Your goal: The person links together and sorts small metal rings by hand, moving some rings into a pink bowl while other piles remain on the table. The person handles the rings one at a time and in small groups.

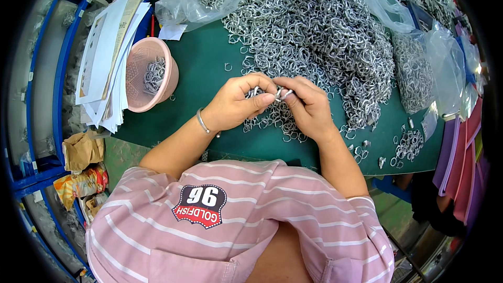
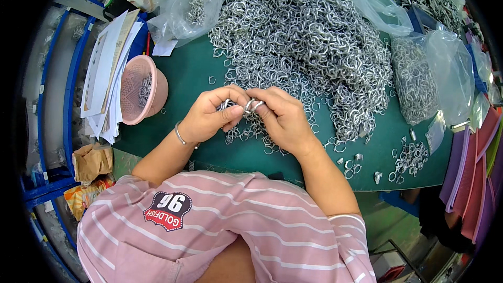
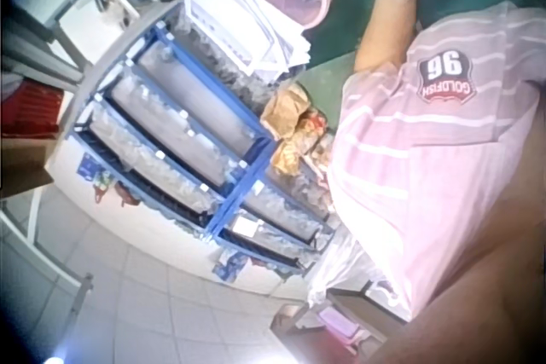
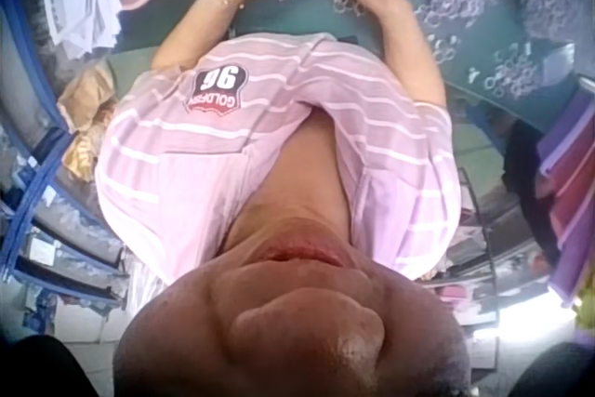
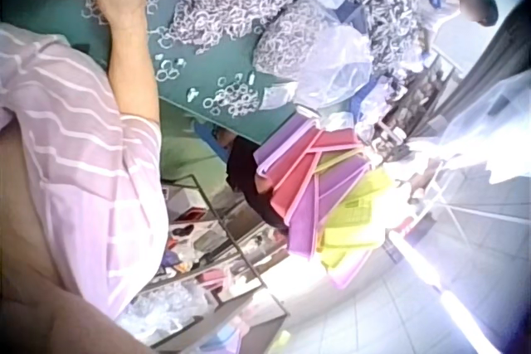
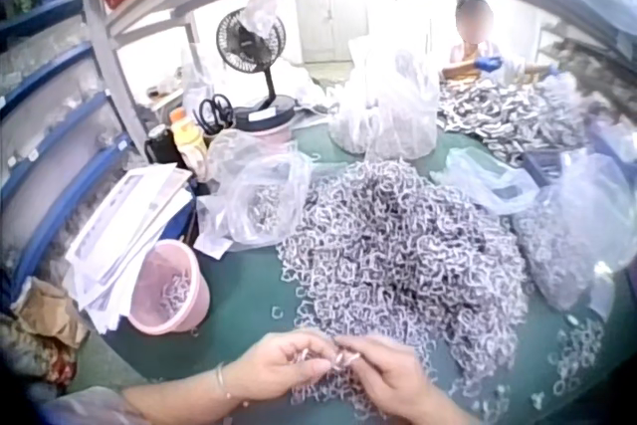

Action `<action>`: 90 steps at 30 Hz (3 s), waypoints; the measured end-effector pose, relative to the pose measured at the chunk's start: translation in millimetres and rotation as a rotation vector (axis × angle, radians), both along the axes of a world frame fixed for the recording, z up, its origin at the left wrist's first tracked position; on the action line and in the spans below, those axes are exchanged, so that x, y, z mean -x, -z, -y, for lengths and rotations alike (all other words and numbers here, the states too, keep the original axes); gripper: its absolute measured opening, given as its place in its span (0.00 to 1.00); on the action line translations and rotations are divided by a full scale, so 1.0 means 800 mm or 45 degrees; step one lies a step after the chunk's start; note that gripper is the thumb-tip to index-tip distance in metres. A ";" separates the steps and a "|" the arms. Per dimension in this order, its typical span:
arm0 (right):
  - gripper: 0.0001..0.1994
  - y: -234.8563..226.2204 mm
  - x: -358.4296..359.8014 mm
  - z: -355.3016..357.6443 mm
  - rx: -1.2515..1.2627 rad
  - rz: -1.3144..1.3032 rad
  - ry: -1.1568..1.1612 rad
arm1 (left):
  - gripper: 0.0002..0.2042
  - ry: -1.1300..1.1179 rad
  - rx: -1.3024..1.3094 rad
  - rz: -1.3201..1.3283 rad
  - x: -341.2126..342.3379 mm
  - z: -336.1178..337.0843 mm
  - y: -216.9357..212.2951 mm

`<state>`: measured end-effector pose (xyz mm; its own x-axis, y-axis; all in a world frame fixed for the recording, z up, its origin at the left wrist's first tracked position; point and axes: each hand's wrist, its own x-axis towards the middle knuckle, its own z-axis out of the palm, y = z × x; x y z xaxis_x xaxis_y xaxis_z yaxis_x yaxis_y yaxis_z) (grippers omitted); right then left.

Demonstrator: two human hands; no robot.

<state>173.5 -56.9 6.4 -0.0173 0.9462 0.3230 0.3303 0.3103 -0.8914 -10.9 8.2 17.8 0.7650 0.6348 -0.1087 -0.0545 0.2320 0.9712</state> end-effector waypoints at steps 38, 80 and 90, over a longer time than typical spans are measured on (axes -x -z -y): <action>0.06 0.012 0.009 0.007 -0.031 -0.211 0.297 | 0.08 -0.294 -0.826 -0.060 -0.021 0.012 0.000; 0.10 -0.007 0.017 -0.001 0.914 -2.160 0.088 | 0.09 -0.541 -1.378 0.148 -0.070 0.021 -0.030; 0.04 -0.205 -0.280 0.019 -0.766 -0.167 1.388 | 0.06 -0.541 -1.160 0.108 -0.042 0.006 -0.022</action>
